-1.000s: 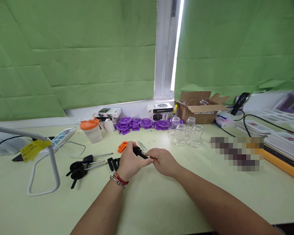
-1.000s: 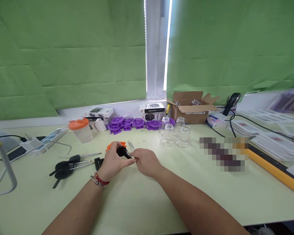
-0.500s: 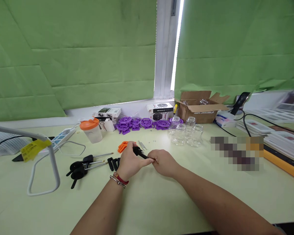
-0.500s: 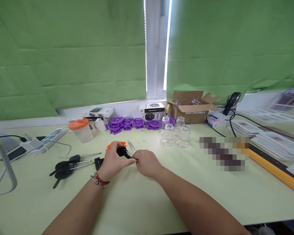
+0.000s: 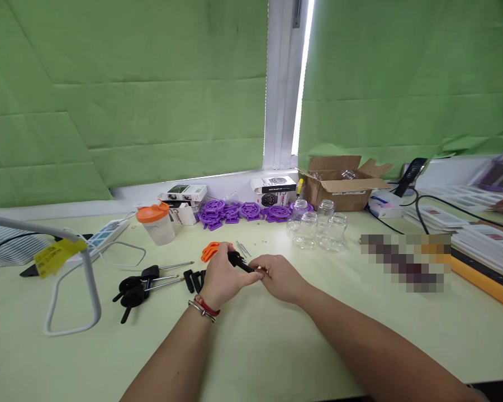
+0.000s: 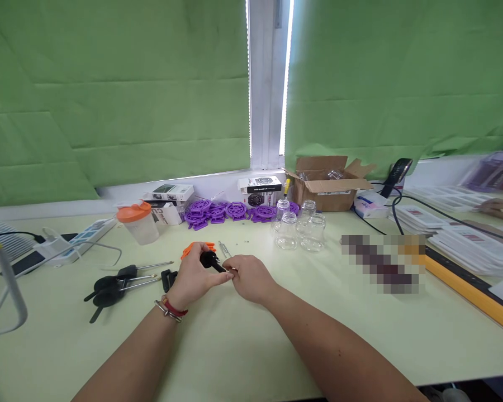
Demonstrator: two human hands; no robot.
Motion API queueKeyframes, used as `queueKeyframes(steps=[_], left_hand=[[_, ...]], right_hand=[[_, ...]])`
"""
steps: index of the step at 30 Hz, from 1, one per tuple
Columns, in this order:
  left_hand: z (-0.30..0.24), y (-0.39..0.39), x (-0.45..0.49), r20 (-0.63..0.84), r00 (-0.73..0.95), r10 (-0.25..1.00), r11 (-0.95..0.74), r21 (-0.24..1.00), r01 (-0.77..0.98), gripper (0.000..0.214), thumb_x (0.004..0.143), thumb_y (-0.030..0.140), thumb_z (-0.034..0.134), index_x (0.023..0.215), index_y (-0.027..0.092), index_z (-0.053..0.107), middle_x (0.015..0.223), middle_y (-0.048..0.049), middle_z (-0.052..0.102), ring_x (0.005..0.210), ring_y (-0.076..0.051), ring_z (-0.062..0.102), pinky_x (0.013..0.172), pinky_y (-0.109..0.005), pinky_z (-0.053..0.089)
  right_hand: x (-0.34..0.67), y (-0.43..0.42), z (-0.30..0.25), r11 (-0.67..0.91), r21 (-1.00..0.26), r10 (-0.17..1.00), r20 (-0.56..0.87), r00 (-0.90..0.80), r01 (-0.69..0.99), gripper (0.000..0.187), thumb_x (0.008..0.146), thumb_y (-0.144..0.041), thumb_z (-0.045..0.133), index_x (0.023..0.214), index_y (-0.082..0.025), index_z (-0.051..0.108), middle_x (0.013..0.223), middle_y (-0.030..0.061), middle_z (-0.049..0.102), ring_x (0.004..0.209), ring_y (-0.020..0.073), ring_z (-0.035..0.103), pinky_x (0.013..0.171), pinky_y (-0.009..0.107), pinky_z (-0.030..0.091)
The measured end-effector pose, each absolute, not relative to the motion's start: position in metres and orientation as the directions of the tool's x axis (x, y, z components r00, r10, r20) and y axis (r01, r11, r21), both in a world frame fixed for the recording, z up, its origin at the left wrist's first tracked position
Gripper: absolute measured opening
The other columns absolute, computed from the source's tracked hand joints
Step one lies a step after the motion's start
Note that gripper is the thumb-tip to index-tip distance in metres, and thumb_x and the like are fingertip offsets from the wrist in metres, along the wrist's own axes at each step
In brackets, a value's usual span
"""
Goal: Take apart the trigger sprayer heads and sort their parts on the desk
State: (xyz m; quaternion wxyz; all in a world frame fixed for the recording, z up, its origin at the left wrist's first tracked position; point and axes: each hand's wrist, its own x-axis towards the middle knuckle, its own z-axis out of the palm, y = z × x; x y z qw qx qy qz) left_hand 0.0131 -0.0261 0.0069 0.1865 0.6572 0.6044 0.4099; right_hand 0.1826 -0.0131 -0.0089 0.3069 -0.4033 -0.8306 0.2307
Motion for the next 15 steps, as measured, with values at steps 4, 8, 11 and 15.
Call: queueKeyframes(steps=[4, 8, 11, 15], left_hand=[[0.0071, -0.0262, 0.0131, 0.317, -0.061, 0.947, -0.206, 0.739, 0.641, 0.065, 0.042, 0.05, 0.079, 0.09, 0.022, 0.045, 0.079, 0.0015, 0.054, 0.073, -0.018, 0.054, 0.065, -0.03, 0.041], [0.0086, -0.0272, 0.0134, 0.311, -0.058, 0.949, -0.201, 0.736, 0.647, 0.066, 0.042, 0.051, 0.078, 0.09, 0.022, 0.044, 0.08, 0.0011, 0.055, 0.073, -0.018, 0.054, 0.065, -0.03, 0.041], [0.0085, -0.0273, 0.0134, 0.307, -0.06, 0.95, -0.196, 0.732, 0.652, 0.067, 0.042, 0.053, 0.078, 0.09, 0.022, 0.044, 0.081, 0.0008, 0.055, 0.074, -0.018, 0.054, 0.065, -0.03, 0.041], [0.0061, -0.026, 0.0127, 0.315, -0.049, 0.948, -0.208, 0.726, 0.656, 0.064, 0.044, 0.05, 0.078, 0.09, 0.022, 0.044, 0.079, 0.0018, 0.054, 0.072, -0.018, 0.055, 0.064, -0.029, 0.041]], right_hand=[[0.1813, -0.013, -0.013, 0.565, -0.653, 0.819, 0.367, -0.442, 0.504, 0.046, 0.074, -0.006, 0.043, 0.113, -0.025, 0.06, 0.091, 0.0011, 0.068, 0.076, 0.0149, 0.061, 0.067, 0.026, 0.046], [0.1803, -0.0113, -0.0142, 0.564, -0.629, 0.818, 0.339, -0.464, 0.535, 0.04, 0.073, -0.007, 0.045, 0.103, -0.024, 0.065, 0.09, 0.0019, 0.068, 0.078, 0.0159, 0.061, 0.068, 0.027, 0.046], [0.1801, -0.011, -0.0135, 0.52, -0.645, 0.845, 0.294, -0.446, 0.56, 0.032, 0.073, -0.008, 0.045, 0.092, -0.023, 0.068, 0.084, 0.002, 0.068, 0.072, 0.0155, 0.06, 0.064, 0.027, 0.045], [0.1802, -0.0119, -0.0133, 0.548, -0.667, 0.826, 0.337, -0.452, 0.505, 0.045, 0.073, -0.007, 0.045, 0.111, -0.025, 0.06, 0.094, 0.0017, 0.067, 0.071, 0.0133, 0.059, 0.065, 0.026, 0.045]])
